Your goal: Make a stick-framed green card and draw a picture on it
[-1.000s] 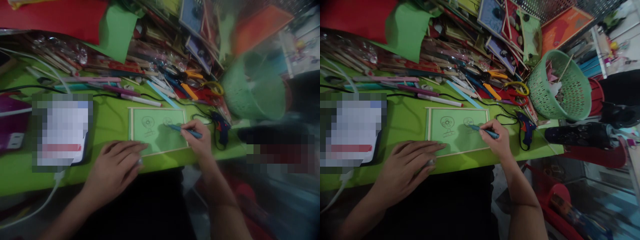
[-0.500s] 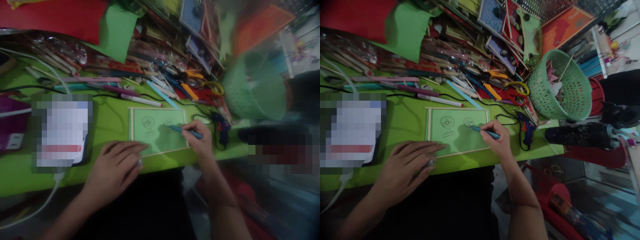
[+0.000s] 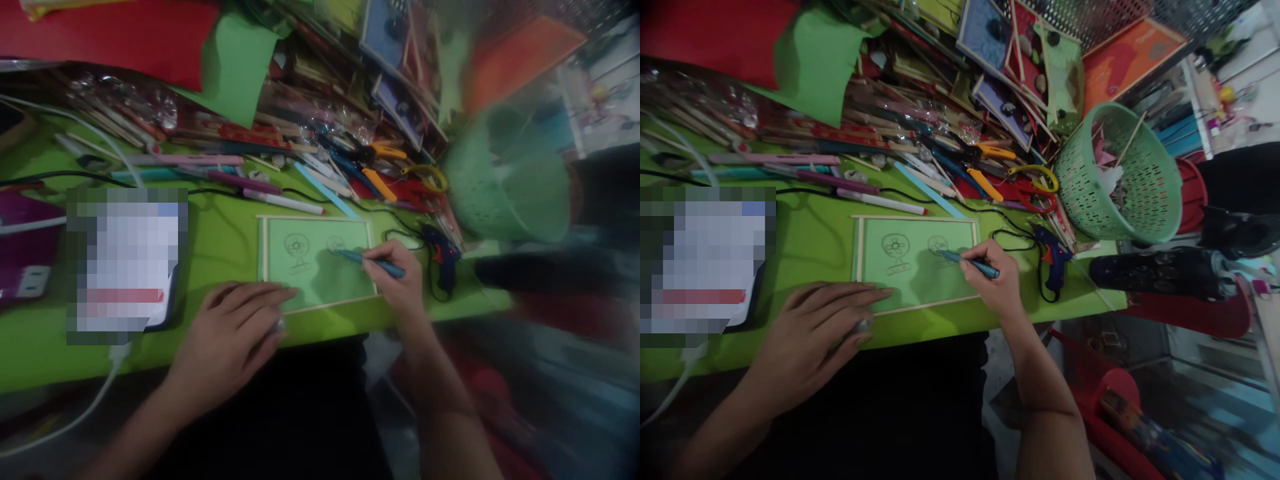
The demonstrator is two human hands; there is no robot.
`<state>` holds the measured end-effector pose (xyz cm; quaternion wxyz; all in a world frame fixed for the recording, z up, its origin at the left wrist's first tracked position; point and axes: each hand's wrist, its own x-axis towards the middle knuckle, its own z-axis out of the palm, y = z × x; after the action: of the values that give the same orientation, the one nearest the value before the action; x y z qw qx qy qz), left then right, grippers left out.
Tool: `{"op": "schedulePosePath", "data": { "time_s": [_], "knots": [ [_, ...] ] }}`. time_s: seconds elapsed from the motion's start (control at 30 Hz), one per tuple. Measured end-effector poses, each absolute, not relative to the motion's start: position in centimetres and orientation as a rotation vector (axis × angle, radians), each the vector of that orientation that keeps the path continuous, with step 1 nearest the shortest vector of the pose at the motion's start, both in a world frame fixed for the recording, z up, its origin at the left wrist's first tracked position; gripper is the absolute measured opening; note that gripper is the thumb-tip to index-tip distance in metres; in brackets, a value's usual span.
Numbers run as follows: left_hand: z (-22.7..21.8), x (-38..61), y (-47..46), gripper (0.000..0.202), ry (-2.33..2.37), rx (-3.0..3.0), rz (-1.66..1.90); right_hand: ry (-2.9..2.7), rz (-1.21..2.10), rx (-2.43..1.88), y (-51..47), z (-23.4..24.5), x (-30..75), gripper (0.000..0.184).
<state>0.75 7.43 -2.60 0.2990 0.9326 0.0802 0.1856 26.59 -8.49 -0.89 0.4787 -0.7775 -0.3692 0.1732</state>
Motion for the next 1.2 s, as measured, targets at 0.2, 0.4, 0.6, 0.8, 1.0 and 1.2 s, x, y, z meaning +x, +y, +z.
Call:
{"op": "schedulePosePath", "data": {
  "time_s": [0.2,0.4,0.6,0.8,1.0,1.2],
  "knots": [
    [-2.5,0.7,7.5,0.009,0.205,2.475,0.5,-0.9,0.425,-1.883,-8.5,-0.9,26.5,0.005],
    [-2.6,0.6,7.5,0.011,0.219,2.46,0.5,-0.86,0.392,-1.881,-8.3,-0.8,26.5,0.005],
    [-2.6,0.8,7.4,0.012,0.221,2.464,0.504,-0.907,0.405,-1.873,-8.0,-0.4,26.4,0.005],
    [-2.4,0.9,7.6,0.01,0.194,2.482,0.517,-0.962,0.418,-1.893,-7.5,-0.3,26.3,0.005],
    [-2.4,0.9,7.6,0.011,0.185,2.476,0.524,-0.974,0.425,-1.904,-7.5,-0.2,26.3,0.005],
    [-2.4,0.9,7.6,0.01,0.183,2.483,0.522,-0.995,0.432,-1.905,-7.7,-0.5,26.4,0.006]
  ]
}}
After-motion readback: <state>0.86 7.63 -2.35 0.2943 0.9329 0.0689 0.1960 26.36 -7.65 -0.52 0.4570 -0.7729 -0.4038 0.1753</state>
